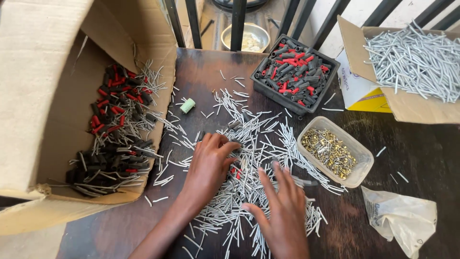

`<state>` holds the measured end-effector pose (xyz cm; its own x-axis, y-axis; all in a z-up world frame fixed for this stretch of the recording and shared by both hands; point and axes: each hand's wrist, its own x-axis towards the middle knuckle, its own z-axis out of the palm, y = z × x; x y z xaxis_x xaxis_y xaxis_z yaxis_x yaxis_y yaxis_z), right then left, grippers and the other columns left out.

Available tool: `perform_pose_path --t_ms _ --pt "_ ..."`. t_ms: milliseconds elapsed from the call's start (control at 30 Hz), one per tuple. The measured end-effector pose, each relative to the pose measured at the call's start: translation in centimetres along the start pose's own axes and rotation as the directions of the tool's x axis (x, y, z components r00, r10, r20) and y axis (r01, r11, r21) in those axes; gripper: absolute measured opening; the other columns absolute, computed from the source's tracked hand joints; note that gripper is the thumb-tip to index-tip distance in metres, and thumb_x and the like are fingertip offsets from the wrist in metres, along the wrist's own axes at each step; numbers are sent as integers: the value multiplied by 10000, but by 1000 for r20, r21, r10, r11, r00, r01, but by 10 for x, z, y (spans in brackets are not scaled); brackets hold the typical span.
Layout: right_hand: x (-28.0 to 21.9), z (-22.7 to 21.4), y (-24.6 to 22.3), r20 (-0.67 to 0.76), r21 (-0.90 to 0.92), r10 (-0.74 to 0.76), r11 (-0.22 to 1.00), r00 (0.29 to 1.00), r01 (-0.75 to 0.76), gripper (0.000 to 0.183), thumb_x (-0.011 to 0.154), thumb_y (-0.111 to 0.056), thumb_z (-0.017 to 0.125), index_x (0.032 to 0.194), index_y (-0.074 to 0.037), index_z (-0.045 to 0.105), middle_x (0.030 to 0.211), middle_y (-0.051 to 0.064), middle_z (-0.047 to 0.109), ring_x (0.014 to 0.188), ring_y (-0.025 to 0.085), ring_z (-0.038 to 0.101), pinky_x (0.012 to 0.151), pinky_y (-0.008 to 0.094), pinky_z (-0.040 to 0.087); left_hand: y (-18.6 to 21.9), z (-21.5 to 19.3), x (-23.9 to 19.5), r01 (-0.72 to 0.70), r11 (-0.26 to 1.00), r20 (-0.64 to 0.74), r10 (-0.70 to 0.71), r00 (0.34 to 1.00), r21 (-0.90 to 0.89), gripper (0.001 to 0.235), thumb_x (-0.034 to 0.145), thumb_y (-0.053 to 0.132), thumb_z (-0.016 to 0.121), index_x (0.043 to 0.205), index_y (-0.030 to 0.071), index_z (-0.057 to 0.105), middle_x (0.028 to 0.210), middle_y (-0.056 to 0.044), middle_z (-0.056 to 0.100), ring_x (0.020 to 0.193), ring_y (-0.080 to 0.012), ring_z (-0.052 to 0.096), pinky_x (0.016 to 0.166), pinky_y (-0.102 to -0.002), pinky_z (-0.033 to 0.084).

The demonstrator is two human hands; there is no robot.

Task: Sorting small metal pins and plastic components into different containers on a workbench

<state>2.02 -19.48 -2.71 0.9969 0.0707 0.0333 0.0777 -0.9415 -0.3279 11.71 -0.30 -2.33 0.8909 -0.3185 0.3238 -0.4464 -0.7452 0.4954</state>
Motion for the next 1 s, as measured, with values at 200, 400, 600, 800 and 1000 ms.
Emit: perform_pose_path --t_ms 200,400,600,800,1000 --pt "24 4 -27 -153 146 -263 947 953 285 529 942 -439 648 1407 -194 593 1513 109 518 1431 358 404 1088 545 329 -7 -11 -3 53 991 -55 -60 997 -124 166 942 231 698 1068 127 728 975 -73 657 930 -296 600 780 -447 444" --pt "41 16 -9 -107 97 -23 995 994 34 573 884 -497 684 1397 -255 604 1414 25 612 1308 236 528 1088 542 379 2 -42 -18 129 964 -154 -168 974 -234 181 954 205 690 1070 67 713 990 -80 720 902 -229 662 804 -355 489" --pt "42 9 0 -174 -15 97 995 980 -102 417 944 -423 626 1299 -208 671 1287 2 697 1202 212 586 1006 499 423 10 -59 -23 151 938 -187 -216 958 -311 198 952 238 686 1033 63 732 1023 -69 772 926 -199 713 809 -330 527" --pt "28 -12 5 -125 114 180 980 976 -166 278 918 -391 641 1150 -266 728 1200 -96 740 1134 161 604 948 455 406 19 -66 -18 253 842 -169 -370 914 -476 190 938 211 684 1076 114 770 1028 -11 796 896 -111 727 777 -251 554" --pt "5 -45 -7 -244 424 84 905 966 28 111 858 -280 729 834 -184 781 1217 -33 784 1207 189 652 1037 411 461 21 -54 -16 282 703 -79 -434 897 -653 129 906 212 730 975 106 758 973 3 797 875 -77 727 817 -231 574"
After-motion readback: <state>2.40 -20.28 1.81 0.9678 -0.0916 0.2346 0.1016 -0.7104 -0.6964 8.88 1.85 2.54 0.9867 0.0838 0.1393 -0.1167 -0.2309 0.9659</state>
